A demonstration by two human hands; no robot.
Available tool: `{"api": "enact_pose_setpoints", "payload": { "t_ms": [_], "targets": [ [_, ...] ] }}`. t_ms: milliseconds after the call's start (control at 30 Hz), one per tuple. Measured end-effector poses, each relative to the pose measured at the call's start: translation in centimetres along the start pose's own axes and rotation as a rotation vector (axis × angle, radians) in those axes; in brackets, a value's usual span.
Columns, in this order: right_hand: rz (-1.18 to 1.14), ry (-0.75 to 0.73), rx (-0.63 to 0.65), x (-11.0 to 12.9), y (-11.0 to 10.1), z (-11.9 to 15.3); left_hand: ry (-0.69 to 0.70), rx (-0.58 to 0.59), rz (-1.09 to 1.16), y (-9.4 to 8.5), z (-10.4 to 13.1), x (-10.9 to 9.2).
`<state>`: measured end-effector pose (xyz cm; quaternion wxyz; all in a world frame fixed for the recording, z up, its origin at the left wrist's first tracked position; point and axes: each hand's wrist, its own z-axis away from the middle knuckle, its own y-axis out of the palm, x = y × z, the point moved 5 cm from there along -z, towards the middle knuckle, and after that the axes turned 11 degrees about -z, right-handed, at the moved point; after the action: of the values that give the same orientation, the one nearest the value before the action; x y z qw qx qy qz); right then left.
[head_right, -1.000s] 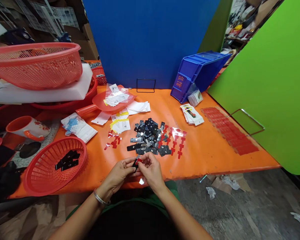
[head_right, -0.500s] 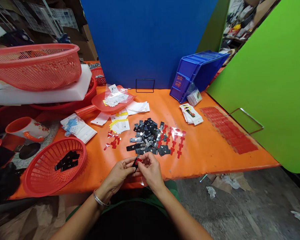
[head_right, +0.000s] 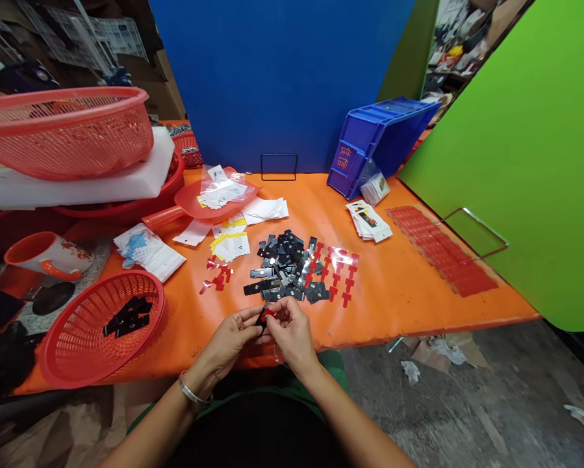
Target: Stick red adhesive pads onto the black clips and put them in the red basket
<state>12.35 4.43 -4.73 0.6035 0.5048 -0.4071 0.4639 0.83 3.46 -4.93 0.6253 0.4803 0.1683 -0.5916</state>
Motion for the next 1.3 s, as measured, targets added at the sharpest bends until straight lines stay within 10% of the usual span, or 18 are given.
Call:
{"api": "enact_pose_setpoints", "payload": {
  "t_ms": [633,900,1300],
  "targets": [
    [0.063,-0.06,0.025,0.7,0.7,0.9,0.102,-0.147,-0.131,-0.5,-0.4,0.1],
    [0.384,-0.501,-0.053,3.8,0.8,1.7,0.177,-0.178,-0.145,-0.1,-0.1,-0.6],
    [0.362,-0.359,-0.086,3.9,0.0,0.5,0.143,-0.173,-0.178,0.8,0.2,-0.8]
  ]
}}
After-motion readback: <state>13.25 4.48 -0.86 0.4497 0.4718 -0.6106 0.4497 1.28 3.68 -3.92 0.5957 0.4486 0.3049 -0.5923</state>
